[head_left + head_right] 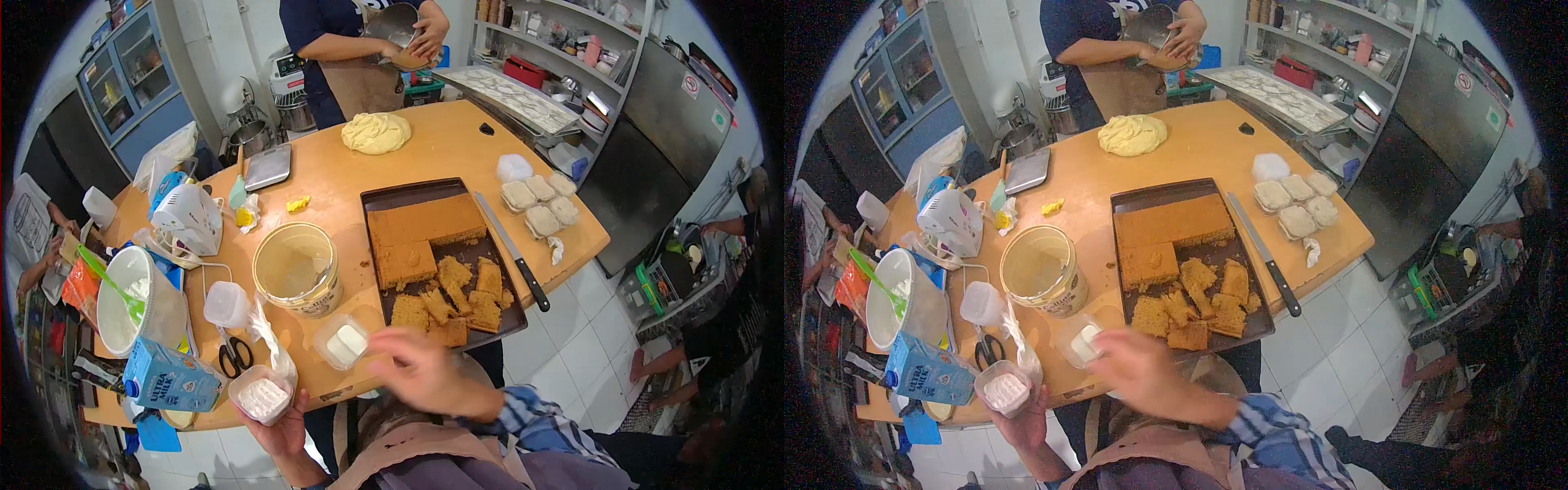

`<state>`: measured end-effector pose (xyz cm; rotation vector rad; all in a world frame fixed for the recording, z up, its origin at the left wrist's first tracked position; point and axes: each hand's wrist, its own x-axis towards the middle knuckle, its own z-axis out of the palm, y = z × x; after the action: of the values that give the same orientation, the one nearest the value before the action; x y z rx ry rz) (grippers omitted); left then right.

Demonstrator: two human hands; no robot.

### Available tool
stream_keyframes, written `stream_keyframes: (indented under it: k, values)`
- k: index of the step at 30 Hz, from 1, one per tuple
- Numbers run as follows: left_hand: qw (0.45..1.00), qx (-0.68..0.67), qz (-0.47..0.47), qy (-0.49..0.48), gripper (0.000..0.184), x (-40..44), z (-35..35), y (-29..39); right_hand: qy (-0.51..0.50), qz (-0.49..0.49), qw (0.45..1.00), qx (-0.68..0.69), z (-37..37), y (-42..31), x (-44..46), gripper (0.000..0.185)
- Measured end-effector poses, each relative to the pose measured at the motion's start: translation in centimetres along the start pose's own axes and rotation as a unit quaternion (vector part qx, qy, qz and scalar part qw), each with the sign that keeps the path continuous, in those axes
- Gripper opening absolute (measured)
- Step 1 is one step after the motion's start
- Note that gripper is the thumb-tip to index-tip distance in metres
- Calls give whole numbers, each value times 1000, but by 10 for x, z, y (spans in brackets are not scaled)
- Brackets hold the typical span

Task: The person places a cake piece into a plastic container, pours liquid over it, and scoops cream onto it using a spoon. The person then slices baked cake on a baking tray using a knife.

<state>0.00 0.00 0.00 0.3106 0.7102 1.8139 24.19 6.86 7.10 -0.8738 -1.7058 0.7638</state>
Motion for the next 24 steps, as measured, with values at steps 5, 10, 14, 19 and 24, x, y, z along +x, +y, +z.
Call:
stream_keyframes:
  k: [5, 10, 14, 19, 24]
  values:
    - [998, -61, -5, -21, 65, -3, 23, -15, 187, 118, 955, -197, -98, 35, -10, 19]
    - [991, -105, -57, -60, 65, 0, 24, -33, 131, 166, 916, -342, -143, 63, -11, 24]
    - [987, -123, -74, -67, 65, -2, 29, -38, 41, 208, 925, -315, -146, 86, 12, 26]
    - [991, -89, -75, -74, 66, -1, 30, -33, -29, 188, 935, -299, -137, 107, 41, 29]
    - [993, -78, -58, -69, 68, -4, 26, -31, -97, 249, 907, -325, -124, 105, 61, 34]
